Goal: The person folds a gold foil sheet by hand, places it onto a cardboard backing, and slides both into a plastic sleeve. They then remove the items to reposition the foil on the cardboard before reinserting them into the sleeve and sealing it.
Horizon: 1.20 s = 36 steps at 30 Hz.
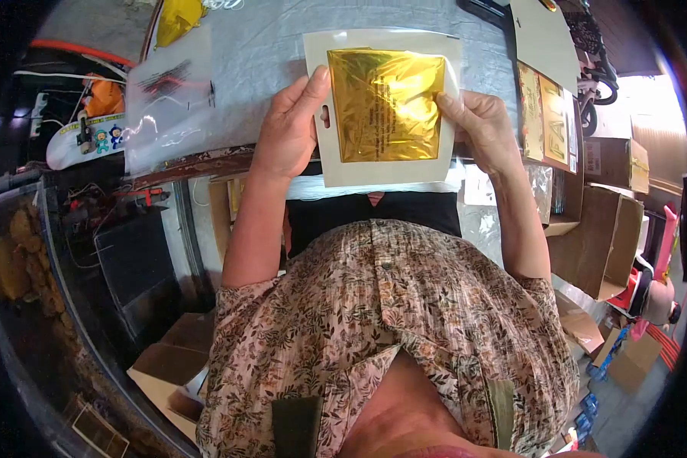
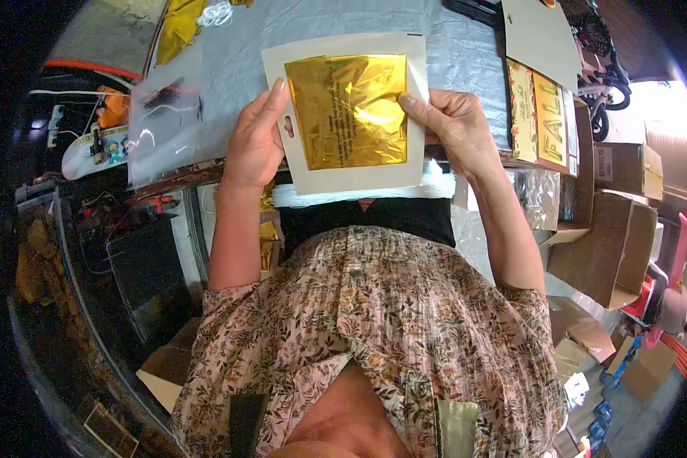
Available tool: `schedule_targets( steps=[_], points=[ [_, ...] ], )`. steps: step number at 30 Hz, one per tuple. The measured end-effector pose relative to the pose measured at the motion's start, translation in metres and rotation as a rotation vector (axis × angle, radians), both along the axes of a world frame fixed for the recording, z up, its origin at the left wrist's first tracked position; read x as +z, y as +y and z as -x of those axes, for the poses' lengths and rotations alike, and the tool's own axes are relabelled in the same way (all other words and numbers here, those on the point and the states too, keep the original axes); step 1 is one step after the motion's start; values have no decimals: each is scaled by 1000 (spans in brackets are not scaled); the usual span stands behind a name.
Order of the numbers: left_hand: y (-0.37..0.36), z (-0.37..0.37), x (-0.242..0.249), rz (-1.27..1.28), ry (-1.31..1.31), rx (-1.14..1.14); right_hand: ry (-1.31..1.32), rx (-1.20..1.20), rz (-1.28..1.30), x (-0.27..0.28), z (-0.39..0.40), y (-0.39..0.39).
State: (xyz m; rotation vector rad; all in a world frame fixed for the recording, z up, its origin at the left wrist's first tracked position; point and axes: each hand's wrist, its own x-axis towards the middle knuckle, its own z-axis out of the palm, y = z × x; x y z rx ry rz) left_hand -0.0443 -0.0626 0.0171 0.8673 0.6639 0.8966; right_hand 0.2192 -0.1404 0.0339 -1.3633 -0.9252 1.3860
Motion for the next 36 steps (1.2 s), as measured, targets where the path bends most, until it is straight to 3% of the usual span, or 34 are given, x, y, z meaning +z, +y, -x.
schedule_targets(
  steps=[12,30,32,36],
  points=[
    [8,-1,-2,28,61,46,-9,-3,6,-5,2,10],
    [17,-7,-25,190,-118,138,24,-80,38,-18,6,19],
    [18,-6,-24,248,-119,95,142,41,119,-15,-2,17],
    [16,-6,-18,198,-122,96,84,182,122,0,-14,8]
  ],
)
